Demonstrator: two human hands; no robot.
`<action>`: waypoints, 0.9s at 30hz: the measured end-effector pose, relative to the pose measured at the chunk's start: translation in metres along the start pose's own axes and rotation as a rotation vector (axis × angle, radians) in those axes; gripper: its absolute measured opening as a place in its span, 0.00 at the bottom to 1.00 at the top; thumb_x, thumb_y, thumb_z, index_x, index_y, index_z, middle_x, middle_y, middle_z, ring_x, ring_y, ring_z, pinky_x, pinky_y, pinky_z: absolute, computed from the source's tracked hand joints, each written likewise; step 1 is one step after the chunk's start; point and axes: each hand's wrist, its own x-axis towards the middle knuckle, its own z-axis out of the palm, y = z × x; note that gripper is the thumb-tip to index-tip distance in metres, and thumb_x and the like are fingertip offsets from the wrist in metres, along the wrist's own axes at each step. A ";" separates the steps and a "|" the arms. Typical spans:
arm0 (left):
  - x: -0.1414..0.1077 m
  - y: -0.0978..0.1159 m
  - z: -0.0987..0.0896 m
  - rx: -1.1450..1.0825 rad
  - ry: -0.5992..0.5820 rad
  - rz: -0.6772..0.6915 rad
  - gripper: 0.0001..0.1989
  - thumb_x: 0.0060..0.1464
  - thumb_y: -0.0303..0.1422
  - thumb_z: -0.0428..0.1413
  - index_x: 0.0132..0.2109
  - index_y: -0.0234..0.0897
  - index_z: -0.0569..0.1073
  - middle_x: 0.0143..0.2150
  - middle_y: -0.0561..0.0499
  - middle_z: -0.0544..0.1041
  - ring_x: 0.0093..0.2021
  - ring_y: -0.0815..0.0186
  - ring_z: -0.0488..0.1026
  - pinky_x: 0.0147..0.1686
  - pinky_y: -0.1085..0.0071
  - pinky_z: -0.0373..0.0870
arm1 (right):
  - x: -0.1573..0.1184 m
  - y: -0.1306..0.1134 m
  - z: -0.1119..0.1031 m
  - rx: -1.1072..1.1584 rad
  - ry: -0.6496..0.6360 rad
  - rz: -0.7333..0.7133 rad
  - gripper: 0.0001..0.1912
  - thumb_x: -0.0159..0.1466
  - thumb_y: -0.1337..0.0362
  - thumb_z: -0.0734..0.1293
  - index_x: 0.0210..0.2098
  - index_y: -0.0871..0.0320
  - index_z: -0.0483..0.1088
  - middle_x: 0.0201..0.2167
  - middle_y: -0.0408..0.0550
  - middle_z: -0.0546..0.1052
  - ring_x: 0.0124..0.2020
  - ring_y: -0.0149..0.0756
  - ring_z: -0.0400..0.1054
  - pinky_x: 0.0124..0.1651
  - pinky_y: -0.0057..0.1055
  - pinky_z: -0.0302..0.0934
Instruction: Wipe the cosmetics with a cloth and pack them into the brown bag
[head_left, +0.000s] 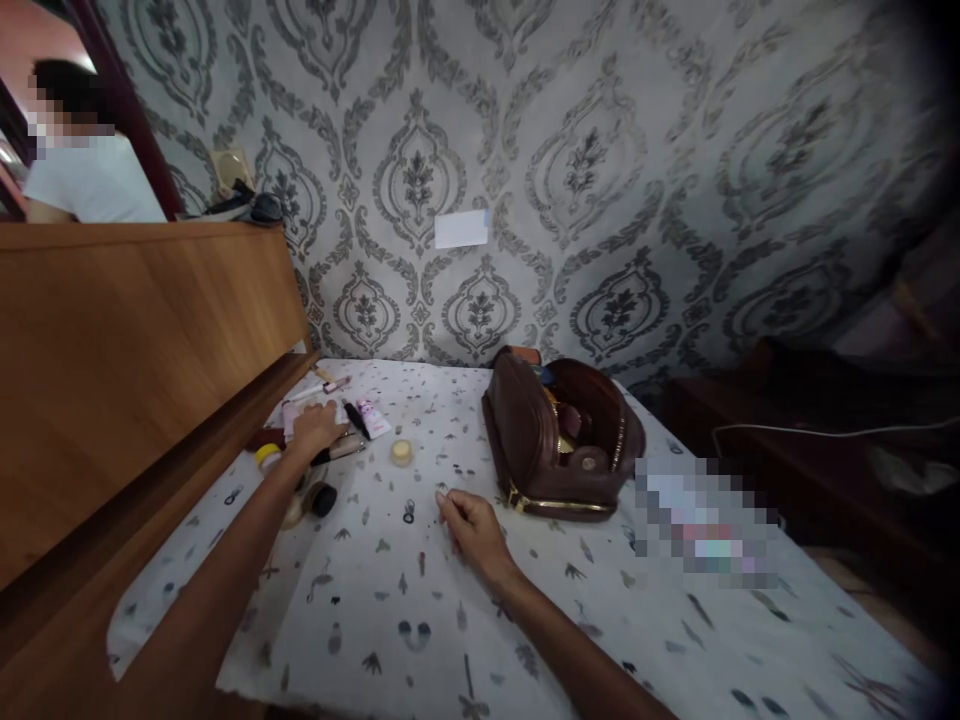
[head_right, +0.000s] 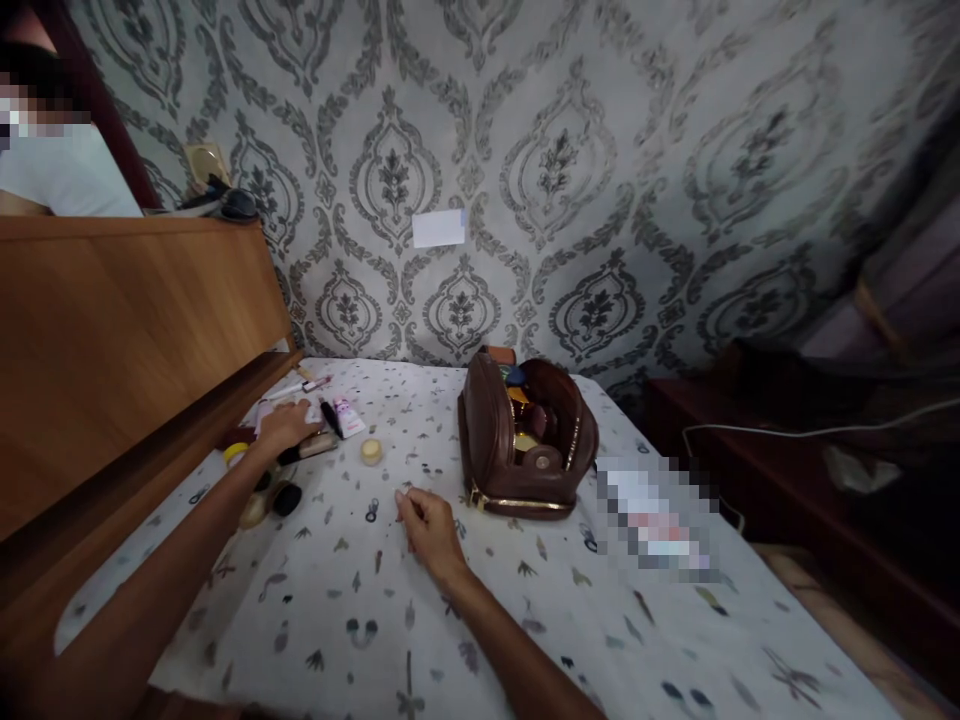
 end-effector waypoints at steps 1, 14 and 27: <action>0.001 0.000 0.002 0.041 -0.016 0.006 0.20 0.52 0.37 0.55 0.51 0.31 0.71 0.52 0.32 0.75 0.56 0.44 0.68 0.48 0.58 0.65 | -0.001 0.000 0.000 0.004 -0.001 -0.007 0.23 0.63 0.46 0.59 0.20 0.56 0.62 0.11 0.37 0.59 0.13 0.29 0.55 0.20 0.27 0.49; -0.029 0.037 -0.038 0.116 0.184 0.172 0.28 0.60 0.47 0.43 0.59 0.32 0.65 0.56 0.30 0.70 0.55 0.40 0.68 0.44 0.54 0.68 | -0.007 0.000 -0.006 0.227 0.046 -0.008 0.23 0.61 0.43 0.62 0.26 0.58 0.67 0.15 0.38 0.66 0.16 0.27 0.59 0.21 0.24 0.53; -0.124 0.138 0.024 -0.135 0.114 0.652 0.22 0.60 0.46 0.50 0.56 0.41 0.70 0.46 0.45 0.71 0.43 0.55 0.73 0.38 0.63 0.68 | 0.002 0.005 -0.021 1.099 0.044 0.160 0.28 0.51 0.43 0.73 0.43 0.54 0.70 0.28 0.39 0.76 0.25 0.29 0.70 0.28 0.27 0.63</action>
